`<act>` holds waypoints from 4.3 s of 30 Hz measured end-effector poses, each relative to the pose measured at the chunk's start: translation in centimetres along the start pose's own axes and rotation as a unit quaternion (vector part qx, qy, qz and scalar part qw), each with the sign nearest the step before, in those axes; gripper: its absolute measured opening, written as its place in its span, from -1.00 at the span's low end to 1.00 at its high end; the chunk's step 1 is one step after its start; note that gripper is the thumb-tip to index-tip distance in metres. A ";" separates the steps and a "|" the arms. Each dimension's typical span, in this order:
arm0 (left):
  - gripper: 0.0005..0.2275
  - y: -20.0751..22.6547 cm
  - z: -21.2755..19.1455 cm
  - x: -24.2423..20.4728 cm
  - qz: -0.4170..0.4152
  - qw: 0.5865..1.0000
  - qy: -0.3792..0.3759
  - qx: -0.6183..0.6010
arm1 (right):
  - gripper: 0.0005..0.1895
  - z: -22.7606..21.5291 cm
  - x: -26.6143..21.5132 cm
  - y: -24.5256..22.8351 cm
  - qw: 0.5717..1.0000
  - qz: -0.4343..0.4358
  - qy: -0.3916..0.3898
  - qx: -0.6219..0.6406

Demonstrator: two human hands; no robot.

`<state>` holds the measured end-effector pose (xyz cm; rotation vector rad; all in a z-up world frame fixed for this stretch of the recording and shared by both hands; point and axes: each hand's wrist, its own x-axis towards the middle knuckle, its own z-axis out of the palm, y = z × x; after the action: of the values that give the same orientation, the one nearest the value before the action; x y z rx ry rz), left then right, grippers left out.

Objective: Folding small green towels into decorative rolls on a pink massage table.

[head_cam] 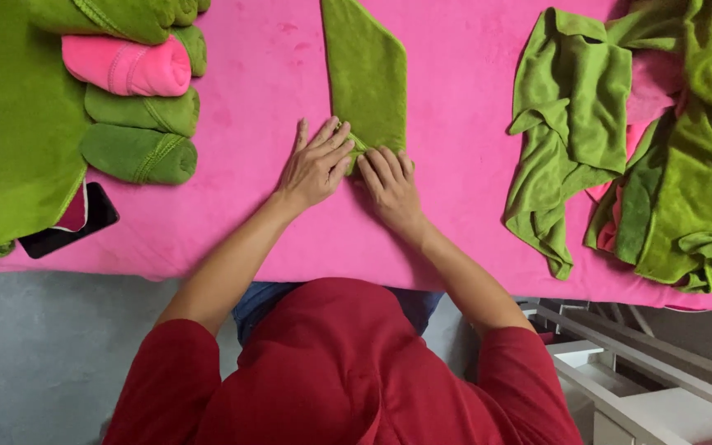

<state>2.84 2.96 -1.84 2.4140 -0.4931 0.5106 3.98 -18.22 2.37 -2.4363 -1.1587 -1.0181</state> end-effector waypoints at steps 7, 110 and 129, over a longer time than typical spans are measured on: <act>-0.69 -1.3 1.4 -0.3 0.035 0.998 0.036 -0.039 | -0.77 2.3 2.2 4.8 0.969 -0.061 -0.172 0.170; -0.59 -11.9 -3.8 21.1 -0.063 0.965 -0.247 0.056 | -0.38 6.9 9.4 6.7 0.993 -0.002 -0.115 -0.024; -0.61 -10.9 -6.4 22.9 -0.135 0.954 -0.267 -0.013 | -0.23 9.8 12.1 11.2 0.993 -0.084 -0.043 0.071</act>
<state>25.93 9.99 8.25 2.5275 -0.3733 -0.2778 22.48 -13.64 4.33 -2.3230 -1.4336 -0.8498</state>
